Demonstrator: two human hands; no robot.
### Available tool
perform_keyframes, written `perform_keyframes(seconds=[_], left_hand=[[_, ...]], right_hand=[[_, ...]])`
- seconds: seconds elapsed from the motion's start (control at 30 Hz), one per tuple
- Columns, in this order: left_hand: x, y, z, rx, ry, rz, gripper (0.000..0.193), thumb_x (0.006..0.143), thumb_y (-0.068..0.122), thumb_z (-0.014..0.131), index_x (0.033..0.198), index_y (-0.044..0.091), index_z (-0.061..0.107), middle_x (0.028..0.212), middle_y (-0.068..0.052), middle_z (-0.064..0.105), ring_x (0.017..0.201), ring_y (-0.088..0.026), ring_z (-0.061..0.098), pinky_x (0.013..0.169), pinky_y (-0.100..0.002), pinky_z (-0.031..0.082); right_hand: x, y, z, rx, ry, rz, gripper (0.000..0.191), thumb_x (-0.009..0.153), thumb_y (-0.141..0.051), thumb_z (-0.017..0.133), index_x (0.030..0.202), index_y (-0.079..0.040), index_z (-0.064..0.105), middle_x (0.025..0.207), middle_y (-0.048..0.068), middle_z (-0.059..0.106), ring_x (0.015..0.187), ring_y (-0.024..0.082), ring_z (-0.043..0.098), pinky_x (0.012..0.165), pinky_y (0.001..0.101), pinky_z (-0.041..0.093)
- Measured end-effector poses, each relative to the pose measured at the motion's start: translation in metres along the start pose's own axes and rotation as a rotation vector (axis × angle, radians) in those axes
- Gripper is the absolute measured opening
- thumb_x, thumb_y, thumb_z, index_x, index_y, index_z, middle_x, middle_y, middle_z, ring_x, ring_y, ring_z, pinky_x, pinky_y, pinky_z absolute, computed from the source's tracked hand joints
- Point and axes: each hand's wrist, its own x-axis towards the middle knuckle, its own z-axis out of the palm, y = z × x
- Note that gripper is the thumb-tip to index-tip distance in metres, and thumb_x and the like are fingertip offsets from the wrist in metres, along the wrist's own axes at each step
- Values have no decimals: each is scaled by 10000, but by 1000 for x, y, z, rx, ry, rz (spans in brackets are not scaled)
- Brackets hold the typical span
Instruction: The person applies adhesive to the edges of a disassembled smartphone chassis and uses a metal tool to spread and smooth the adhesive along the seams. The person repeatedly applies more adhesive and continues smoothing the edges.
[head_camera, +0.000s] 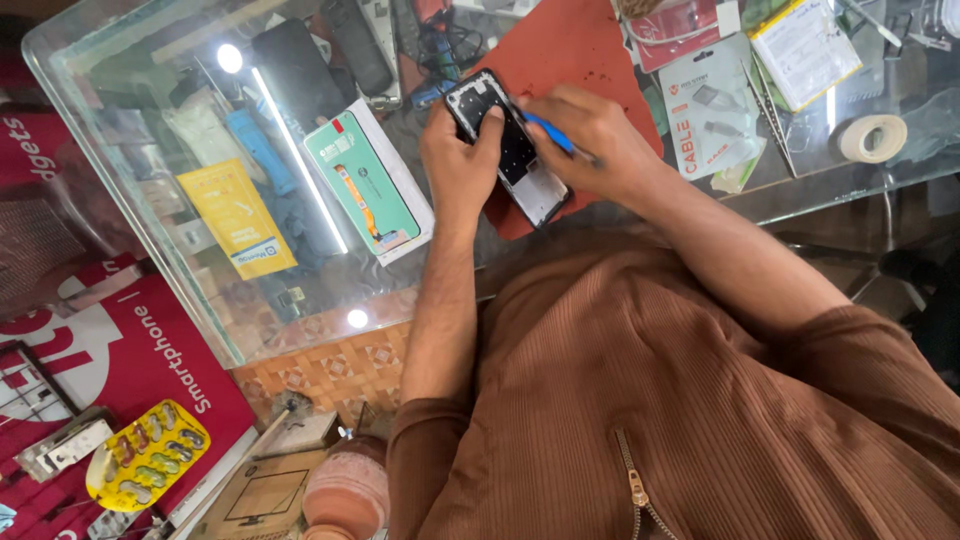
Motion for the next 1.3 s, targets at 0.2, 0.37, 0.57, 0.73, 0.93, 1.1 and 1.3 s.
perform_keyframes(seconds=[0.2,0.37,0.57,0.73,0.93,1.1,1.3], left_hand=[[5,16,1,18,-8,54,244,885,57,725,1121,2,704,1027,-141,745,959,-268,746,868,-359,566],[12,24,0,12,-22,14,224,885,48,725,1105,6,716,983,-130,741,930,-269,743,863,-365,565],[11,20,-1,-49,-34,4,202,895,46,718,1091,-1,701,971,-113,729,888,-237,728,817,-335,559],[9,13,0,-18,-34,16,207,894,43,711,1095,-5,699,968,-111,718,875,-219,728,814,-334,559],[12,10,1,-14,-34,48,214,890,48,704,1095,-12,685,973,-129,711,882,-253,725,815,-348,558],[10,-2,4,53,-42,68,172,892,60,718,1050,-5,696,951,-121,724,876,-262,730,802,-368,558],[9,-10,8,6,-33,64,162,883,64,707,1026,-9,691,916,-121,715,825,-260,713,771,-370,553]], right_hand=[[34,22,8,44,62,-97,217,1033,-2,695,1244,43,669,1007,178,653,857,347,670,742,410,540],[42,21,0,52,57,-52,204,1042,-11,701,1242,26,688,1017,177,675,875,335,684,746,394,546],[42,31,-1,22,9,-66,206,1020,-19,717,1218,35,698,922,170,643,780,341,651,684,408,510],[19,19,-17,0,-140,84,166,966,-44,713,1119,20,713,883,172,658,709,335,634,653,415,498],[6,12,-14,-15,-91,47,202,981,-67,708,1160,27,698,987,192,683,832,379,661,704,431,528],[39,44,6,-53,-46,-76,204,1005,-54,721,1182,41,691,981,210,649,886,421,640,748,473,517],[-28,-1,-27,-22,-335,192,221,926,-53,672,1130,23,708,914,175,668,719,350,660,653,441,526]])
